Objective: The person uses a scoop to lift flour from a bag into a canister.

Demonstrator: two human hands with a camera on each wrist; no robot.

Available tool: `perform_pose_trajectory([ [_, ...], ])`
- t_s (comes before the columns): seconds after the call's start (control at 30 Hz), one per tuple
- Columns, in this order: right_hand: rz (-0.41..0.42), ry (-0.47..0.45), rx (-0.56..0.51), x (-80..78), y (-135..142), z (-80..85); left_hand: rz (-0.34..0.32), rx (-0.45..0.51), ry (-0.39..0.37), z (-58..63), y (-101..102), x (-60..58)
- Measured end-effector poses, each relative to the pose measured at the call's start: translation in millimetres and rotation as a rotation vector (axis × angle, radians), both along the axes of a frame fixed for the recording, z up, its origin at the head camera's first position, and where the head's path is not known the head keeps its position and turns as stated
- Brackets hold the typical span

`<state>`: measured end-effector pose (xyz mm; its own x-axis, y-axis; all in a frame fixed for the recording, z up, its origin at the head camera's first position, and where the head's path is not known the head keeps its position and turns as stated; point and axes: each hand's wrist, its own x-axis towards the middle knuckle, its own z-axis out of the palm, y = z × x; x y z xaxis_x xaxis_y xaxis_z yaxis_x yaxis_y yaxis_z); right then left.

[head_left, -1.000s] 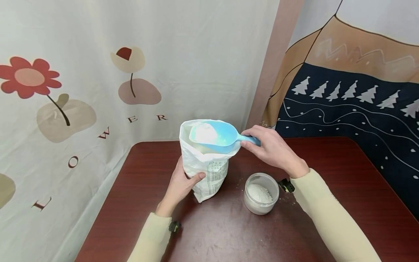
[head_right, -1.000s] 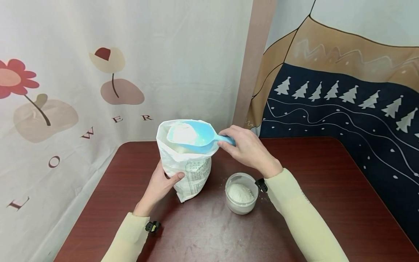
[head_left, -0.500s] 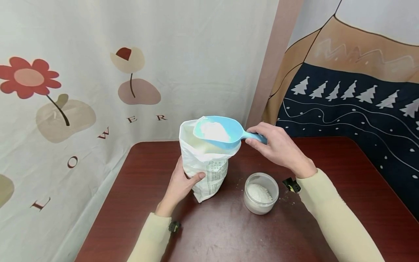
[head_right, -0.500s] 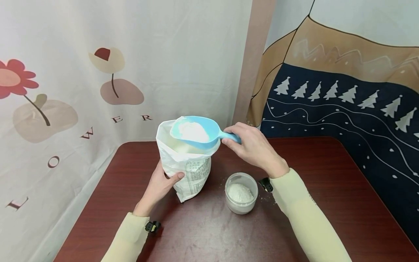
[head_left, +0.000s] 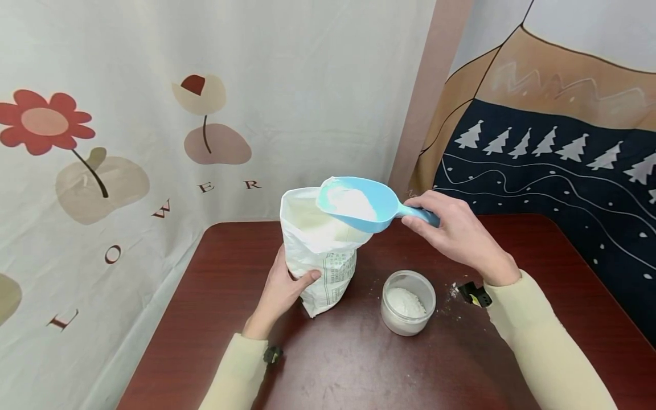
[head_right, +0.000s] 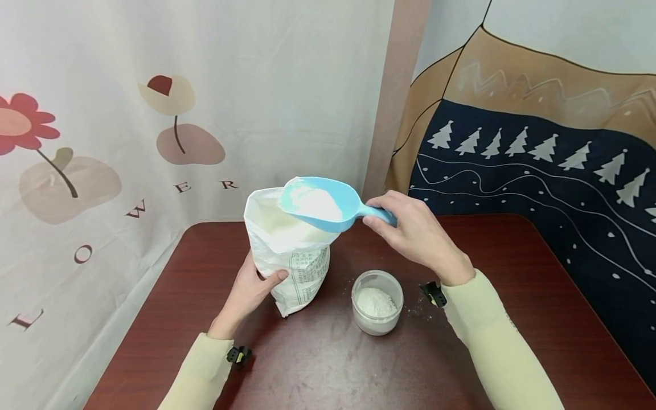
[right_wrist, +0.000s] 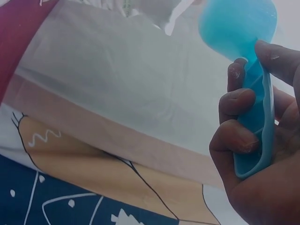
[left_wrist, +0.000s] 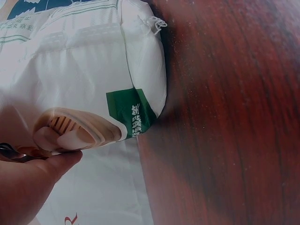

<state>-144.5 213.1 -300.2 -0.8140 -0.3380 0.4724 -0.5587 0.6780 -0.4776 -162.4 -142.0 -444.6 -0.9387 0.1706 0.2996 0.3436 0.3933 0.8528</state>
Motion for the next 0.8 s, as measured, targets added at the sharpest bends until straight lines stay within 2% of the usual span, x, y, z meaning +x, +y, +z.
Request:
perform_pose_trajectory([
  [0.33, -0.066, 0.022, 0.034, 15.0, 22, -2.1, 0.009, -0.020, -0.002, 1.0, 1, 0.2],
  [0.8, -0.138, 0.060, 0.037, 42.2, 54, -18.1, 0.008, -0.030, 0.002, -0.8, 0, -0.3],
])
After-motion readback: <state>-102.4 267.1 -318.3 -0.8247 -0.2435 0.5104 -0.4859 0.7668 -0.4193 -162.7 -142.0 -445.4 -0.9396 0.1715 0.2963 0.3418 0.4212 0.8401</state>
